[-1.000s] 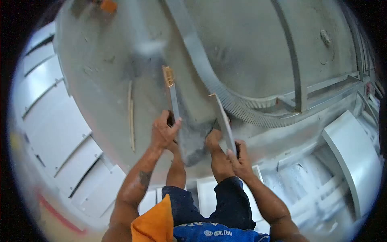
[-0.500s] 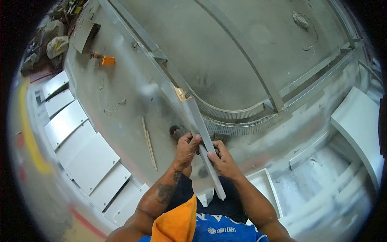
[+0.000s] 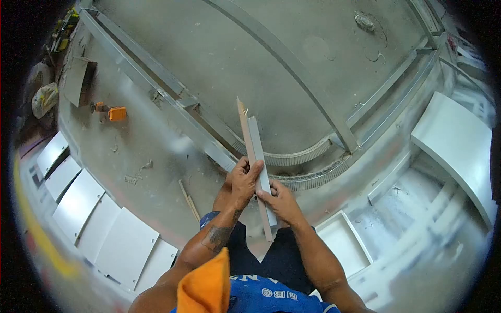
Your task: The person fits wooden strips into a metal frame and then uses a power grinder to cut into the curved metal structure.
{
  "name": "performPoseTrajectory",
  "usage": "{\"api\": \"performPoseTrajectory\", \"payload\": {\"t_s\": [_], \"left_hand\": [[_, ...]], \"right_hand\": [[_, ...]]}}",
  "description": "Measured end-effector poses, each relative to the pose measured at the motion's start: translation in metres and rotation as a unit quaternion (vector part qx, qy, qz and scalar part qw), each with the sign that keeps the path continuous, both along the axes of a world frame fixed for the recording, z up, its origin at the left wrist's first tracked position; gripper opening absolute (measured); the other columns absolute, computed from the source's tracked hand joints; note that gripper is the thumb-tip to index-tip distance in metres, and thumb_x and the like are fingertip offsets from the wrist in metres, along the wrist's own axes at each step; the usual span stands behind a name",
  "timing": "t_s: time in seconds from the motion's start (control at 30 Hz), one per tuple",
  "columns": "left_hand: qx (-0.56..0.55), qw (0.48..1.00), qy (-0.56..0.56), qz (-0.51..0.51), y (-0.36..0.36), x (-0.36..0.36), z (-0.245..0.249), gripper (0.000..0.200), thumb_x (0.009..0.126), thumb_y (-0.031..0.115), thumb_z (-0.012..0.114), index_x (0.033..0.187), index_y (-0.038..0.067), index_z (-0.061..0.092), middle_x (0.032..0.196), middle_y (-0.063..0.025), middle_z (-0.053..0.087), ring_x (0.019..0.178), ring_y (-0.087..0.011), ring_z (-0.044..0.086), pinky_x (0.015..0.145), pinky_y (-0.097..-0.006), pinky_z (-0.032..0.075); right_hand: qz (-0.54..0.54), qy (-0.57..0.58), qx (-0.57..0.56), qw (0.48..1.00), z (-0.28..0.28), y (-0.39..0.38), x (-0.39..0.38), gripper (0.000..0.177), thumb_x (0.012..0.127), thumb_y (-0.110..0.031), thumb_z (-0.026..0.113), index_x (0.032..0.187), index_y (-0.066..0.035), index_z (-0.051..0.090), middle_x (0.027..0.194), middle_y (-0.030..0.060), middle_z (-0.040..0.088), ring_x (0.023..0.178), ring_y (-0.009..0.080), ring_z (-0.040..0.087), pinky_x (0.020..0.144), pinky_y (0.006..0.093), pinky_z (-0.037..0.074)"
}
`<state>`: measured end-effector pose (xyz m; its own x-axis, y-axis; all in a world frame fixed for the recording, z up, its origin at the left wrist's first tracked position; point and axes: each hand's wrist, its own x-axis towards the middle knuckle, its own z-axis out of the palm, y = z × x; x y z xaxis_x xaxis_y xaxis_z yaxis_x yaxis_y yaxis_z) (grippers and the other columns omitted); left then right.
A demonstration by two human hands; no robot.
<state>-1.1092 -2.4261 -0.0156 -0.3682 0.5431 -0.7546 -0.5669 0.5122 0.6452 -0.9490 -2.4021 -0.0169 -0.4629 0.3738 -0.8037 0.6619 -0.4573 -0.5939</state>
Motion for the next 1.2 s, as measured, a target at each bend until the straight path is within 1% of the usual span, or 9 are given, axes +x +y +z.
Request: {"api": "performPoseTrajectory", "payload": {"t_s": [0.1,0.17,0.23,0.3,0.37,0.6,0.87,0.97,1.2], "left_hand": [[-0.006,1.0,0.008,-0.011,-0.005,-0.016,-0.009,0.037,0.095,0.039,0.07,0.1,0.003,0.062,0.08,-0.0013,0.061,0.071,-0.0091,0.056,0.062,-0.0258,0.048],[-0.087,0.961,0.139,-0.223,-0.025,-0.019,-0.029,0.037,0.097,0.041,0.065,0.103,0.004,0.062,0.082,-0.0019,0.06,0.074,-0.0129,0.057,0.069,-0.031,0.05],[-0.024,0.992,0.124,-0.024,-0.056,-0.007,-0.071,0.053,0.098,0.05,0.059,0.126,0.006,0.051,0.114,-0.0081,0.058,0.103,-0.0181,0.056,0.086,-0.0348,0.049],[-0.084,0.992,0.065,0.074,-0.068,-0.01,-0.074,0.059,0.098,0.053,0.057,0.132,0.006,0.045,0.126,-0.0099,0.053,0.112,-0.0193,0.053,0.093,-0.0354,0.047],[-0.088,0.914,-0.054,0.393,-0.097,0.001,-0.116,0.073,0.097,0.061,0.052,0.145,0.008,0.034,0.145,-0.0122,0.041,0.128,-0.0264,0.045,0.108,-0.0428,0.039],[-0.09,0.928,-0.143,0.333,-0.07,0.054,-0.117,0.09,0.092,0.075,0.043,0.154,0.014,0.026,0.157,-0.0118,0.031,0.144,-0.0337,0.029,0.119,-0.0488,0.025],[-0.053,0.844,-0.144,0.513,-0.065,0.06,-0.155,0.087,0.093,0.076,0.037,0.154,0.015,0.027,0.139,-0.0117,0.044,0.12,-0.0291,0.048,0.108,-0.0452,0.037],[0.003,0.893,-0.118,0.434,-0.073,0.048,-0.157,0.088,0.093,0.075,0.039,0.153,0.012,0.029,0.142,-0.0135,0.044,0.125,-0.0291,0.047,0.11,-0.0445,0.036],[-0.06,0.894,-0.093,0.435,-0.081,0.023,-0.163,0.089,0.097,0.068,0.041,0.151,-0.001,0.028,0.153,-0.0167,0.036,0.139,-0.031,0.036,0.118,-0.0416,0.024]], "right_hand": [[-0.02,-0.034,-0.006,0.999,0.012,-0.001,-0.024,0.043,0.093,-0.026,0.07,0.124,0.002,0.059,0.102,0.0087,0.068,0.09,0.0129,0.062,0.081,0.0285,0.051],[-0.102,0.007,-0.14,0.985,0.032,0.02,-0.035,0.044,0.092,-0.028,0.072,0.122,0.003,0.061,0.101,0.0094,0.068,0.089,0.013,0.063,0.082,0.0283,0.051],[-0.117,0.012,-0.116,0.986,-0.003,0.018,-0.01,0.047,0.09,-0.03,0.073,0.122,0.003,0.062,0.099,0.01,0.069,0.09,0.0139,0.063,0.083,0.0296,0.051],[0.136,-0.041,0.133,0.981,-0.045,0.031,0.026,0.048,0.089,-0.032,0.074,0.121,0.002,0.064,0.098,0.0108,0.07,0.092,0.016,0.064,0.084,0.0316,0.052],[0.092,-0.066,0.062,0.992,-0.035,0.084,0.012,0.049,0.088,-0.033,0.074,0.12,0.002,0.065,0.1,0.0118,0.07,0.092,0.018,0.065,0.083,0.0331,0.052],[0.236,-0.092,0.096,0.963,-0.119,0.161,-0.022,0.052,0.086,-0.036,0.073,0.12,0.004,0.066,0.106,0.0177,0.07,0.095,0.0261,0.068,0.087,0.039,0.051],[0.334,-0.119,0.225,0.908,-0.288,0.139,-0.011,0.042,0.09,-0.032,0.066,0.119,-0.002,0.065,0.113,0.0188,0.069,0.102,0.0355,0.067,0.09,0.0467,0.05],[0.333,-0.141,0.272,0.892,-0.343,0.117,-0.02,0.037,0.092,-0.032,0.064,0.116,-0.004,0.063,0.111,0.0163,0.068,0.103,0.0343,0.065,0.089,0.047,0.05],[0.354,-0.231,0.156,0.893,-0.328,0.098,-0.124,0.036,0.096,-0.031,0.06,0.122,-0.006,0.059,0.118,0.0146,0.064,0.111,0.0322,0.062,0.092,0.0458,0.048]]}}
